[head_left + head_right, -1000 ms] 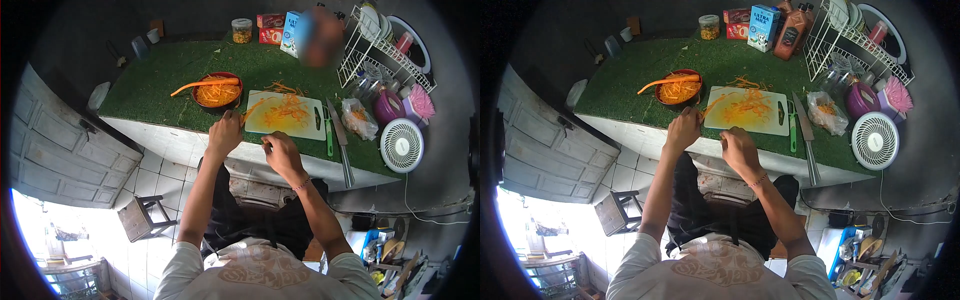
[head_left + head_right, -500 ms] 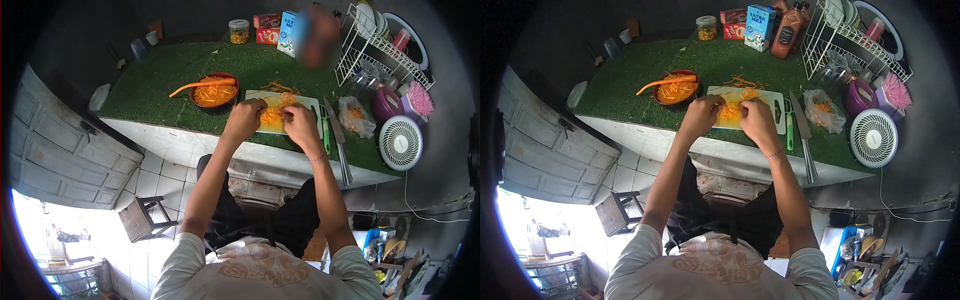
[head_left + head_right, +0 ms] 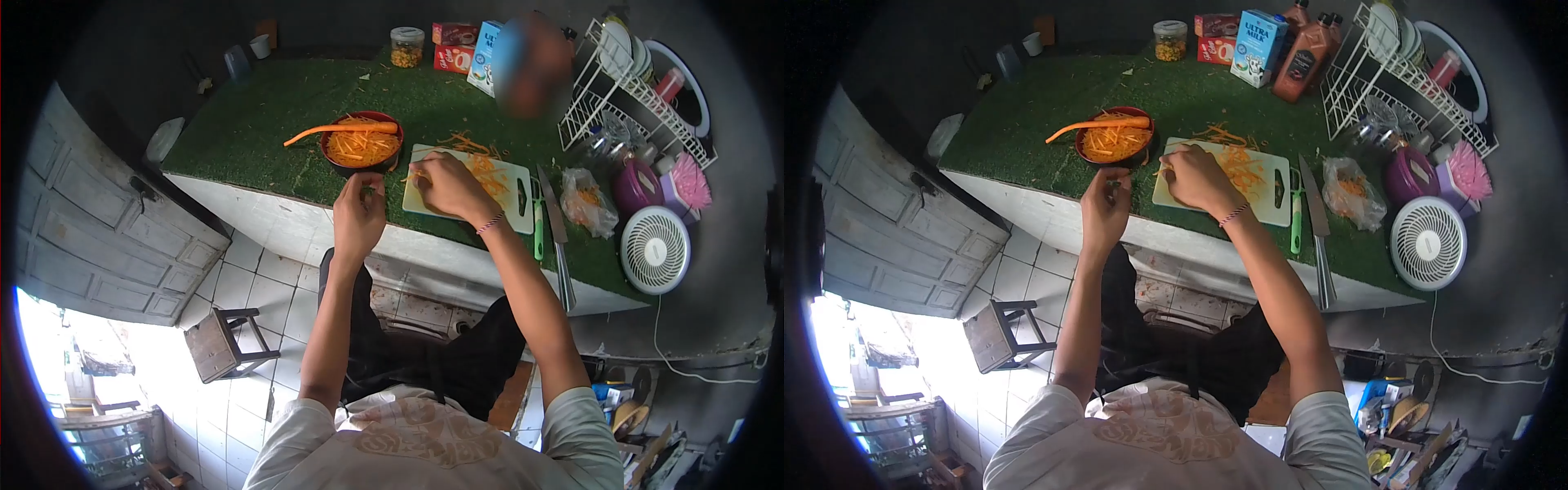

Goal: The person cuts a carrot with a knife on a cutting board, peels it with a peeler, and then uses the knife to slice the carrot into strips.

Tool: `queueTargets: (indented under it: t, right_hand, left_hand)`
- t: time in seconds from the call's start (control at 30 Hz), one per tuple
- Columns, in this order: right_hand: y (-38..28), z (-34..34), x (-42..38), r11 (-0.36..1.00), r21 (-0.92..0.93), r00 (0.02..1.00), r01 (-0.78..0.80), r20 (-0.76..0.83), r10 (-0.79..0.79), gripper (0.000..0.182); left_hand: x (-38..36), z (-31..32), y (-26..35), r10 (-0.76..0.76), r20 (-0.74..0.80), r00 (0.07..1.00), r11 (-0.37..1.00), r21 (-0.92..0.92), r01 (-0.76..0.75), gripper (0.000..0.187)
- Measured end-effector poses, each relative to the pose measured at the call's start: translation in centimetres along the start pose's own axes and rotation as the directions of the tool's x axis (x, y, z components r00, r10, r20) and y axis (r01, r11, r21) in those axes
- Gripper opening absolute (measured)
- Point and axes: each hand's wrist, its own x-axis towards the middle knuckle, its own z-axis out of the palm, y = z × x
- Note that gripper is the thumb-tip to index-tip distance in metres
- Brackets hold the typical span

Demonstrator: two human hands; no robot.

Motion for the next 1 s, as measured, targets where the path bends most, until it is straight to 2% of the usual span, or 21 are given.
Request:
queueTargets:
  t: [0.07,0.17,0.2,0.27,0.33,0.37,0.47,0.5,0.6,0.63,0.73,0.77,0.87,0.97,1.0]
  right_hand:
    - [1.0,1.5,1.1,0.994,-0.092,0.999,0.052,-0.008,-0.053,0.025]
    - [0.5,1.0,1.6,0.996,-0.071,0.996,0.054,0.073,-0.048,0.011]
    - [0.5,1.1,1.8,0.997,-0.067,0.993,0.046,0.111,-0.038,0.009]
    - [0.8,1.3,1.7,0.988,-0.096,0.992,0.119,0.046,-0.115,0.005]
    - [1.5,1.2,1.7,0.962,-0.162,0.975,0.218,-0.007,-0.222,0.007]
    - [2.1,1.0,1.6,0.945,-0.214,0.969,0.246,0.022,-0.247,0.005]
    - [1.7,-2.2,1.2,0.93,-0.352,0.978,0.11,0.208,-0.037,0.008]
    - [1.8,-3.0,1.3,0.916,-0.397,0.969,0.056,0.243,0.046,0.012]
    - [1.5,-2.5,2.2,0.981,-0.155,0.982,-0.119,0.129,0.139,0.021]
    - [1.3,-1.8,2.8,0.99,-0.086,0.986,-0.112,0.115,0.121,0.033]
    - [-0.5,0.7,3.8,0.98,-0.082,0.983,-0.182,0.003,0.182,0.038]
    - [0.1,2.4,3.8,0.975,-0.118,0.979,-0.187,-0.106,0.175,0.037]
    - [-0.3,2.9,4.5,0.931,-0.096,0.932,-0.352,0.056,0.358,0.03]
    - [0.3,4.2,4.1,0.938,0.075,0.937,-0.339,-0.057,0.344,0.024]
    - [0.2,4.3,4.1,0.933,0.07,0.931,-0.354,-0.069,0.358,0.023]
  left_hand:
    - [-0.4,-0.1,-1.2,0.014,-0.01,1.0,0.999,0.048,-0.014,0.017]
    - [-0.6,-0.1,-1.4,-0.057,0.038,0.998,0.992,0.112,0.052,0.019]
    - [-0.4,0.2,-1.8,-0.006,0.029,1.0,0.984,0.178,0.001,0.02]
    - [-0.1,0.9,-2.8,0.089,0.019,0.996,0.945,0.313,-0.091,0.023]
    - [0.2,1.4,-2.2,0.008,0.057,0.998,0.932,0.362,-0.028,0.026]
    - [0.4,1.6,-1.8,-0.031,0.076,0.997,0.923,0.386,-0.001,0.028]
    - [0.5,1.5,-1.2,-0.115,0.099,0.988,0.945,0.318,0.078,0.027]
    - [0.2,1.7,-1.6,-0.099,0.075,0.992,0.948,0.31,0.071,0.026]
    - [-0.3,1.7,-2.6,-0.085,0.04,0.996,0.965,0.253,0.073,0.026]
    - [-0.4,1.8,-2.8,-0.073,0.019,0.997,0.97,0.235,0.066,0.027]
    - [-0.4,1.7,-2.9,-0.054,-0.015,0.998,0.98,0.192,0.055,0.027]
    - [-0.4,1.6,-2.6,-0.061,-0.009,0.998,0.981,0.186,0.061,0.028]
    - [-0.4,1.5,-2.9,-0.05,-0.008,0.999,0.986,0.156,0.05,0.028]
    - [-0.4,1.5,-3.3,-0.034,-0.003,0.999,0.988,0.15,0.034,0.028]
    - [-0.4,1.6,-3.2,-0.029,0.003,1.0,0.988,0.152,0.028,0.029]
